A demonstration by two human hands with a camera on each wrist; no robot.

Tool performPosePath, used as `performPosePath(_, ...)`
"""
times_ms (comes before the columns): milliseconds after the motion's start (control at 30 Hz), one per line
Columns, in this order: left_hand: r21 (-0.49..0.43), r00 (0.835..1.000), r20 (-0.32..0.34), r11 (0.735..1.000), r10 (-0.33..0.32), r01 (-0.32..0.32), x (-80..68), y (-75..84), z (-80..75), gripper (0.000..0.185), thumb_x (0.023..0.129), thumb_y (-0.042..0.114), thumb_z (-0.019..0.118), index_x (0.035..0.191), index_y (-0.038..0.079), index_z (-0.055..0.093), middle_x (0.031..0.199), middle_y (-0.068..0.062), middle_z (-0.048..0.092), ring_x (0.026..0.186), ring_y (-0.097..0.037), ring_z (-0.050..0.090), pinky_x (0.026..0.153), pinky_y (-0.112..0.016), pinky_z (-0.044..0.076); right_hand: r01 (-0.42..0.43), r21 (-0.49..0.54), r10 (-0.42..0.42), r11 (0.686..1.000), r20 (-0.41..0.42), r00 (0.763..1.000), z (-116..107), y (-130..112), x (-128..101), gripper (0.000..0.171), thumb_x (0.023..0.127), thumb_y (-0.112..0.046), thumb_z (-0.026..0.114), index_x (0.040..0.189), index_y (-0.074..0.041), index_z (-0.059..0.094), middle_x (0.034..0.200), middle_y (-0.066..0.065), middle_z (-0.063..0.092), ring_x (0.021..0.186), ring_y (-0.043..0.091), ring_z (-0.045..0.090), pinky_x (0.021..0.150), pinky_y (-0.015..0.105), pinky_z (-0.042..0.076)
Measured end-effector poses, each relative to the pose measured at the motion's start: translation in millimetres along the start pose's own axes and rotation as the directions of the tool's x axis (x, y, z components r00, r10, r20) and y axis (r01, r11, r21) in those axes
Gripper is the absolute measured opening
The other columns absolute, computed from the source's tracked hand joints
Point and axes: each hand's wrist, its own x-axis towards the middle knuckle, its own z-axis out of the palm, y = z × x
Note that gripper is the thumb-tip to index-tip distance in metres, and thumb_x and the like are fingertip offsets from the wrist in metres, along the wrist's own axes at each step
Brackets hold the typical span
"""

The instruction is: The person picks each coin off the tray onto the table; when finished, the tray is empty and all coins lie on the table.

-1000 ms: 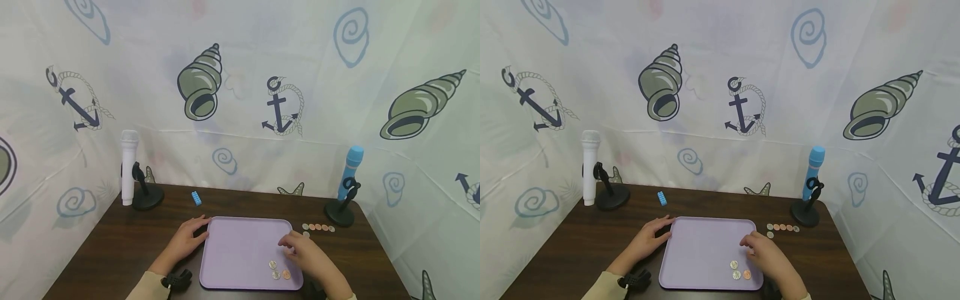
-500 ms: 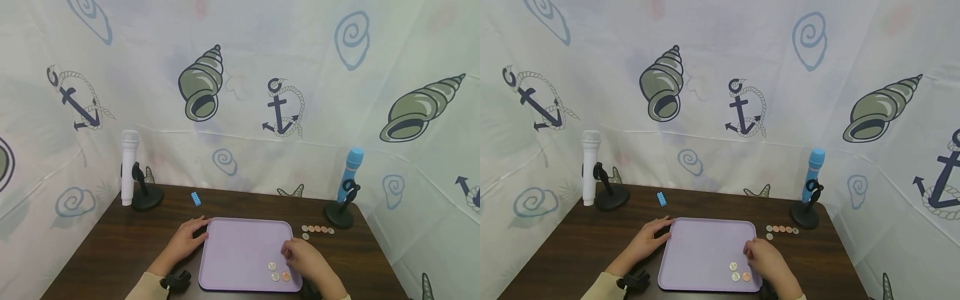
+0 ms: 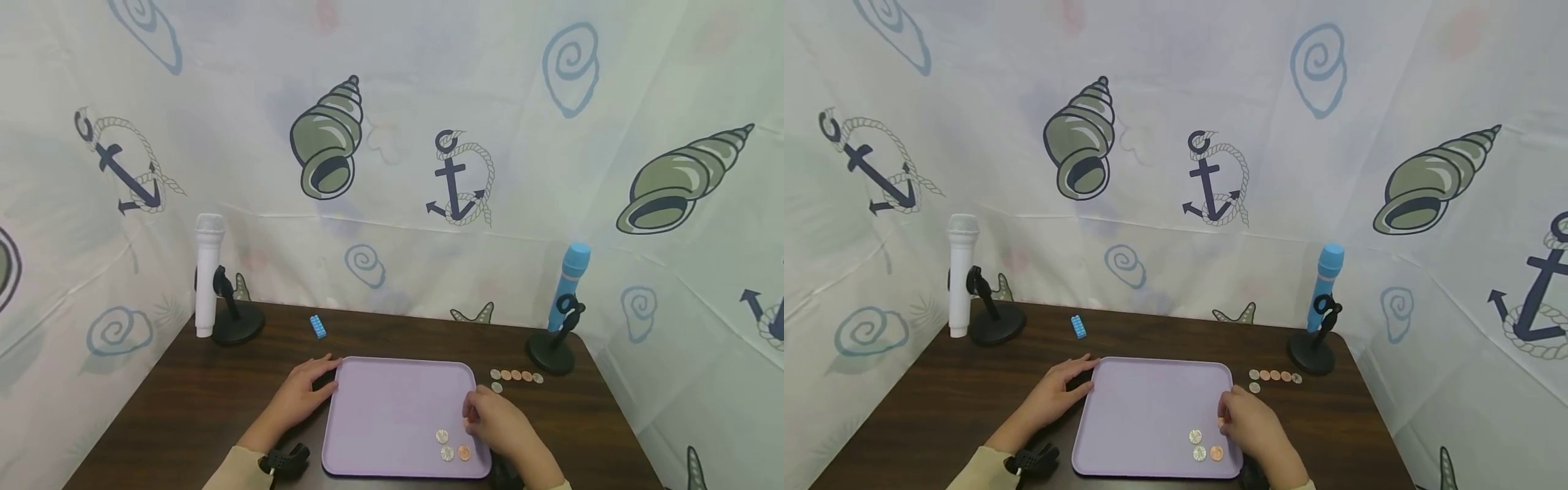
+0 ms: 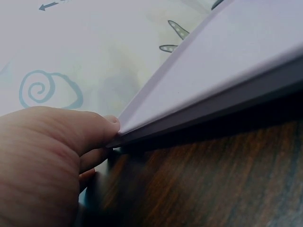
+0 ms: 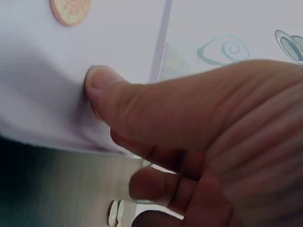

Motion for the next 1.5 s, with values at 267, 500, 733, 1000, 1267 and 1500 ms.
performPosePath(267,-0.007,1.0,0.004,1.0,-0.001,0.001,-0.2,-1.2,1.2,0.052,0.103,0.038,0.076,0.153,0.028,0.065,0.168,-0.011,0.053,0.159,-0.053,0.039,0.125,-0.08,0.026,0.037,0.211,-0.027,0.977,-0.051,0.998,-10,12,2,0.025,0.088,-0.008,0.089,0.087,-0.025,0.07,0.08,-0.015,0.065,0.072,0.0,0.056,0.062,0.021,0.051)
performPosePath(500,-0.007,1.0,0.004,1.0,-0.002,0.002,-0.4,-0.8,0.5,0.052,0.103,0.036,0.076,0.153,0.027,0.065,0.167,-0.011,0.053,0.159,-0.052,0.039,0.126,-0.08,0.025,0.063,0.478,0.027,0.876,-0.179,0.983,-13,57,2,0.009,0.097,-0.021,0.084,0.097,-0.024,0.076,0.084,-0.005,0.062,0.075,0.012,0.054,0.064,0.024,0.049)
performPosePath(733,0.008,1.0,0.005,1.0,-0.002,0.002,-2.2,-1.4,-0.1,0.052,0.103,0.035,0.076,0.153,0.025,0.065,0.167,-0.012,0.054,0.159,-0.052,0.04,0.127,-0.079,0.025,-0.077,0.866,0.27,0.493,-0.068,0.961,0,115,-8,0.022,0.108,-0.015,0.07,0.114,0.005,0.065,0.092,0.004,0.069,0.058,0.016,0.041,0.048,0.034,0.035)
performPosePath(1000,0.006,1.0,-0.006,1.0,0.011,-0.011,-1.3,-1.6,-1.1,0.052,0.103,0.035,0.076,0.153,0.025,0.066,0.167,-0.014,0.054,0.157,-0.055,0.04,0.123,-0.081,0.028,-0.148,0.854,0.443,0.499,-0.104,0.891,0,143,-13,0.036,0.1,-0.021,0.081,0.121,0.005,0.068,0.089,-0.006,0.072,0.055,0.009,0.042,0.046,0.03,0.037)
performPosePath(1267,-0.01,1.0,0.008,1.0,-0.008,0.008,-0.9,-0.8,0.3,0.052,0.103,0.035,0.076,0.154,0.027,0.065,0.168,-0.011,0.052,0.159,-0.053,0.037,0.125,-0.081,0.025,-0.235,0.763,0.446,0.602,-0.076,0.892,3,145,-7,0.037,0.094,-0.029,0.088,0.118,-0.004,0.074,0.094,-0.002,0.074,0.073,0.008,0.055,0.059,0.023,0.045)
performPosePath(1500,-0.012,1.0,0.005,1.0,-0.002,0.002,-1.8,-0.4,0.0,0.052,0.103,0.034,0.076,0.153,0.025,0.065,0.168,-0.013,0.053,0.159,-0.054,0.037,0.126,-0.081,0.024,-0.262,0.595,0.407,0.76,-0.12,0.905,5,141,-2,0.033,0.091,-0.035,0.09,0.111,-0.01,0.079,0.1,0.005,0.078,0.087,0.01,0.061,0.074,0.024,0.048)
